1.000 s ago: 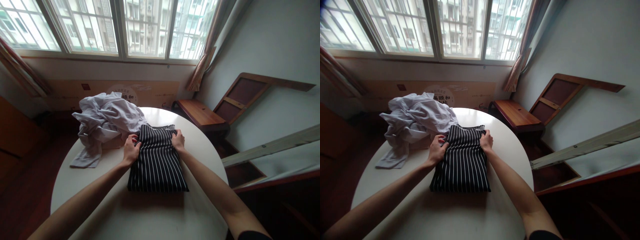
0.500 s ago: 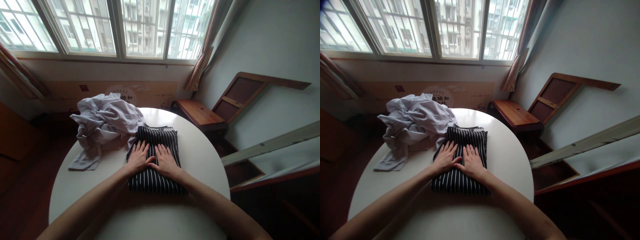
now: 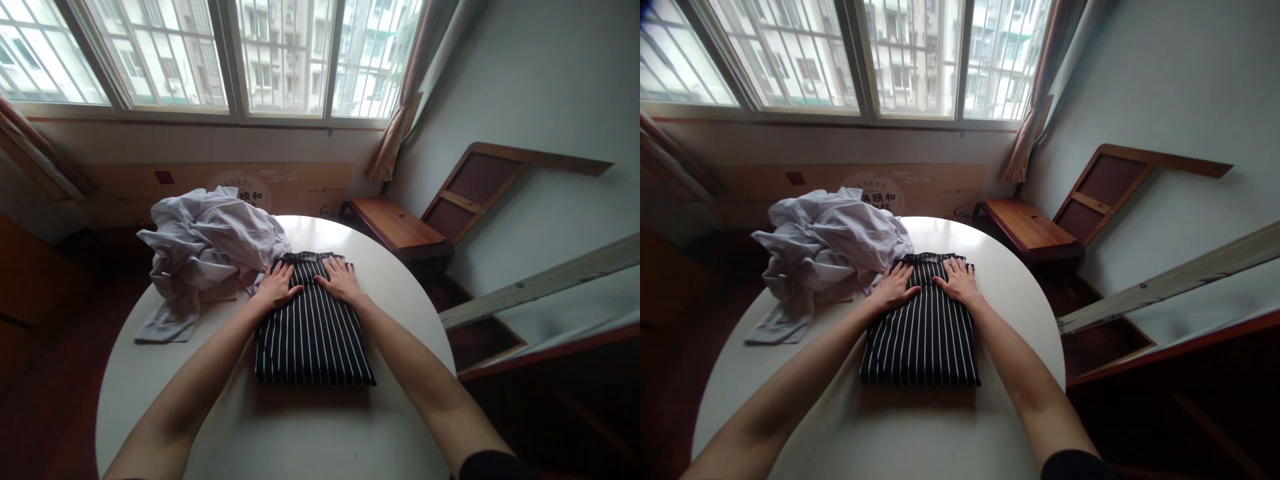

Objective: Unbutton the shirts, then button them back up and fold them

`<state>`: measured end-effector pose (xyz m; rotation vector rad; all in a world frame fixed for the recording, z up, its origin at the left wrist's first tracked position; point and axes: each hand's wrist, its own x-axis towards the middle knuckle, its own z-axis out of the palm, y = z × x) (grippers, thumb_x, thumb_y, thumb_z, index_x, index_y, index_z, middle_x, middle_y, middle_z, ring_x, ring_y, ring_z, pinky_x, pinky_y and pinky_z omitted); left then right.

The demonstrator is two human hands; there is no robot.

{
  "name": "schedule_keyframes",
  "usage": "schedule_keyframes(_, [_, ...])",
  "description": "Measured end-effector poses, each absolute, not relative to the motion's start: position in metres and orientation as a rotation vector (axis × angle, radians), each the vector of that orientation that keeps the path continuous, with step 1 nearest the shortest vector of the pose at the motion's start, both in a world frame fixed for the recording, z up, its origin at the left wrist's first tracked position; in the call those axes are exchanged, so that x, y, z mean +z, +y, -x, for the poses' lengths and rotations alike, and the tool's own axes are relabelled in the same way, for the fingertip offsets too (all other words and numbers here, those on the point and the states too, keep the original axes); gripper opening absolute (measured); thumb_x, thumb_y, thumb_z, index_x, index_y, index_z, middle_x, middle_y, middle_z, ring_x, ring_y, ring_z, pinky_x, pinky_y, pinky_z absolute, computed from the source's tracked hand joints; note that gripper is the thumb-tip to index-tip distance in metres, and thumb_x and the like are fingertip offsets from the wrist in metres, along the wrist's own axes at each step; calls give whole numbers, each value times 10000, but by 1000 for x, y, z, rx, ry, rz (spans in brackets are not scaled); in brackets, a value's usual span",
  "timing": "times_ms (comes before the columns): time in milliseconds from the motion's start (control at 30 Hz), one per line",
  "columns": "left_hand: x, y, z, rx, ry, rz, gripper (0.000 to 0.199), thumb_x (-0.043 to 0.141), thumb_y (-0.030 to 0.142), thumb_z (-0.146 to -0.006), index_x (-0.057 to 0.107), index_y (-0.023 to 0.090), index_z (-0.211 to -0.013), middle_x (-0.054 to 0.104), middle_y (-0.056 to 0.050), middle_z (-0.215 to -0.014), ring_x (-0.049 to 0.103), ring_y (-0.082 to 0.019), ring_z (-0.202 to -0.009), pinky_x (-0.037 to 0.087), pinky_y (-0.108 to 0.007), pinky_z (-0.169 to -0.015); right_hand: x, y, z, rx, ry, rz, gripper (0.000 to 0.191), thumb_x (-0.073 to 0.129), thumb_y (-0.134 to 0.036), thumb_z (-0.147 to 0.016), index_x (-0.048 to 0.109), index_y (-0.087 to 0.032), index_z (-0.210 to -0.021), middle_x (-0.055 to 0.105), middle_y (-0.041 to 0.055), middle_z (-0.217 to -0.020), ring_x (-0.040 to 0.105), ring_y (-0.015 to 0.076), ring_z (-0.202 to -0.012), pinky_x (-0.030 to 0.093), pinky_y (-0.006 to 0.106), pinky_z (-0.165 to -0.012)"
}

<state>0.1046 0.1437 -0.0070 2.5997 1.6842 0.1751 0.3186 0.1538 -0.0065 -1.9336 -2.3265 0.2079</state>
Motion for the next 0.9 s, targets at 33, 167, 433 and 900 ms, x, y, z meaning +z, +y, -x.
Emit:
schedule_keyframes(33, [-7,144,-104,156,1683,-2603,749,300,605,-873,334,89,-1414,316,-152,-1477,206,-298,-1391,127,-453,-1127,-6,155,-320,225,-2332,1959,750,241,-678,-865,269,-208,-1449,198,85,-1531,120,279,-1411,67,504,-1124])
schedule_keyframes(167, [7,105,-89,216,1528,-2718,779,296,650,-854,289,140,-1443,258,-119,-1508,137,-296,-1409,101,-458,-1134,11,115,-319,201,-2316,1938,820,231,-708,-844,204,-179,-1469,115,114,-1545,39,317,-1416,43,535,-1115])
schedule_keyframes(433, [-15,-8,-67,77,1148,-2711,955,434,796,-674,161,336,-1465,106,-93,-1547,90,-423,-1386,138,-611,-1069,-8,-35,-317,330,-2610,1456,952,458,-744,-731,145,-246,-1479,111,126,-1543,76,385,-1398,109,564,-1104])
schedule_keyframes(900, [-16,113,-206,290,1300,-2638,946,298,847,-675,299,287,-1437,236,-127,-1515,136,-418,-1379,110,-606,-1076,-7,100,-442,-31,-2652,1634,744,462,-609,-822,273,-252,-1447,269,110,-1503,179,317,-1395,136,542,-1100])
